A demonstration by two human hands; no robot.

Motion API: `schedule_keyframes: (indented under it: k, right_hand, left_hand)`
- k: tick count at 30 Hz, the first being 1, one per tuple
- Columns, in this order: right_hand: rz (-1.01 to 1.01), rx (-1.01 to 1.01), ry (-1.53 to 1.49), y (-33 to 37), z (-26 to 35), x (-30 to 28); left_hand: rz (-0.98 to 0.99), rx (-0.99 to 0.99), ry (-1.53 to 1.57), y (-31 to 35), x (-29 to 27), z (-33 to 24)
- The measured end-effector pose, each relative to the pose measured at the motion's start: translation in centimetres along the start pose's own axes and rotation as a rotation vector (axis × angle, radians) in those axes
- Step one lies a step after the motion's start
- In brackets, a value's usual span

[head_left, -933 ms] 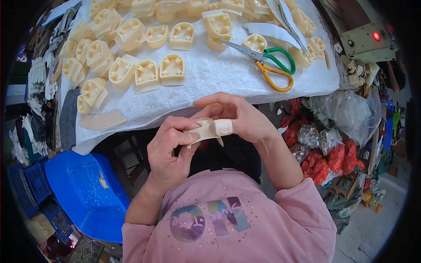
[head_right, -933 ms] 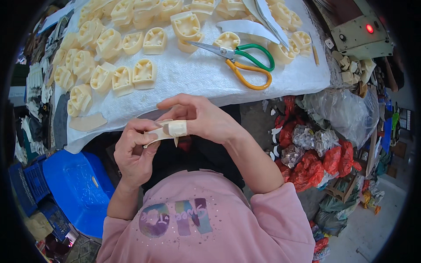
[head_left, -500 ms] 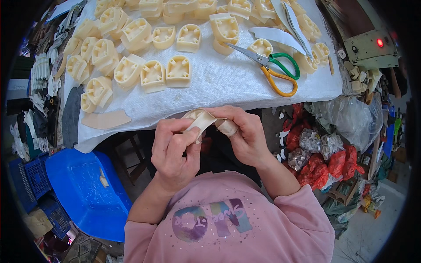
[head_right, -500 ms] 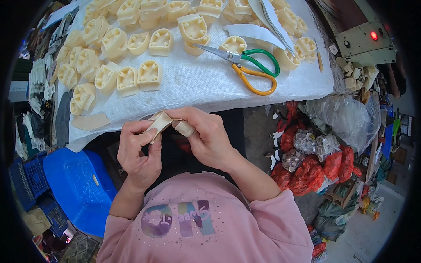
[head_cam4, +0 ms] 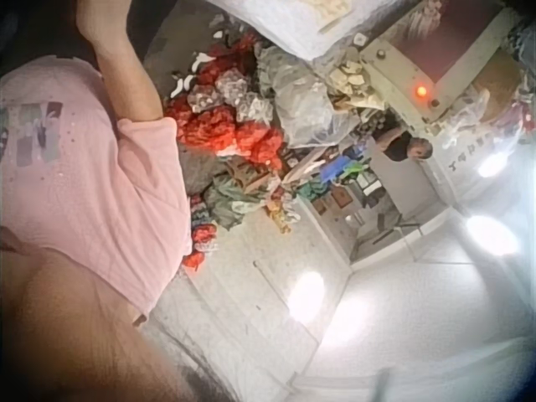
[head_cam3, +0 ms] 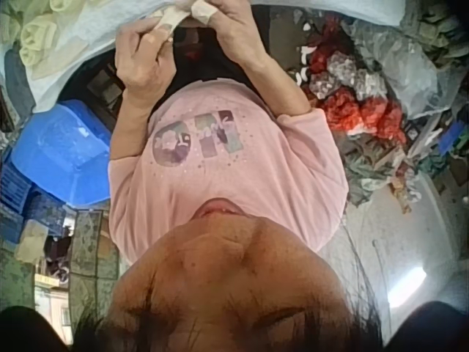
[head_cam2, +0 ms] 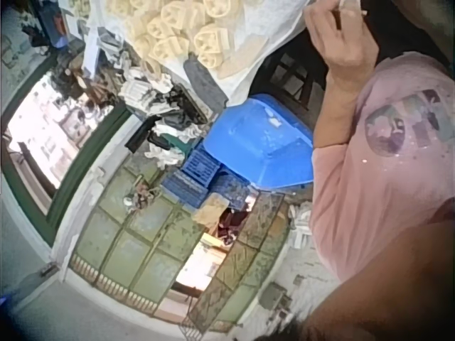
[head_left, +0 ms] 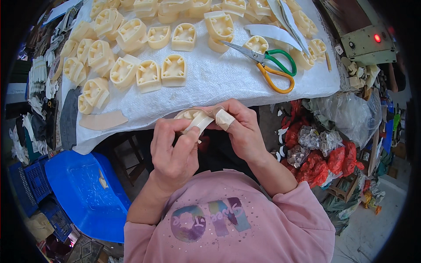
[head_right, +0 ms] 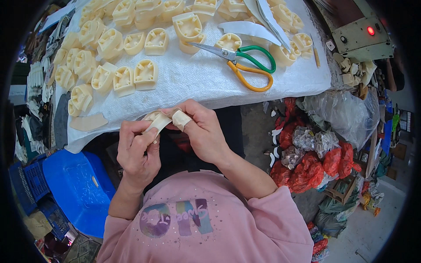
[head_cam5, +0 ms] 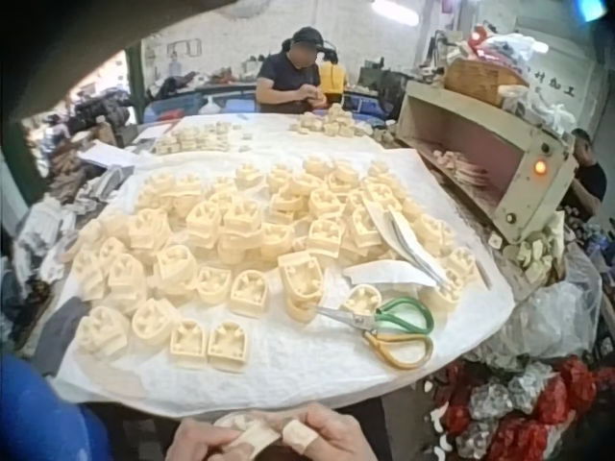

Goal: The recorder is assembling small plastic and foam components for shoes, dipping pieces in a blue container of liquid (likely adhesive or solvent) and pressing them together.

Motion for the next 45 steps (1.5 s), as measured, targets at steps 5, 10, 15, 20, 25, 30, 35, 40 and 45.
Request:
schedule_keyframes:
  k: [5, 10, 15, 20, 25, 30, 35, 40, 45]
  right_hand:
    - [0.100, -0.043, 0.324, 0.2, 0.5, -0.4]
    - [0.153, -0.015, 0.067, -1.2, 1.3, -2.0]
    - [0.423, 0.265, 0.035, -2.8, 2.2, -2.9]
    - [0.464, 0.066, 0.320, -2.7, 1.6, -2.3]
    - [0.272, -0.091, 0.297, -2.4, 0.3, -1.7]
    - [0.316, -0.478, 0.486, -2.2, 0.8, -1.7]
    - [0.089, -0.664, 0.755, -1.5, 1.2, -0.2]
    - [0.165, -0.512, 0.525, -1.9, 0.8, -0.5]
    - [0.143, -0.719, 0.858, -1.6, 1.4, -0.8]
  left_hand:
    - [0.072, -0.036, -0.070, -0.3, -0.3, -0.2]
    - [0.005, -0.197, 0.197, 0.6, -0.1, 0.6]
    - [0.052, -0.177, 0.543, 0.6, 0.2, 0.6]
    - [0.080, -0.049, 0.365, 0.9, 0.3, 1.2]
    - [-0.055, -0.299, 0.576, 1.0, 0.5, 1.0]
    - [-0.192, -0.549, 0.772, 0.8, 1.0, 0.5]
    - [-0.132, -0.693, 0.896, 0.8, 1.3, 0.0]
    - [-0.100, -0.693, 0.884, 0.4, 1.0, -0.1]
    - [-0.078, -0.593, 0.816, 0.5, 1.4, -0.3]
Point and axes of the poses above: each hand's wrist, its own y-axis away from the middle knuckle, its own x-axis out of the palm, z = x × y, the point moved 1 cm from there along -y, towards the middle knuckle
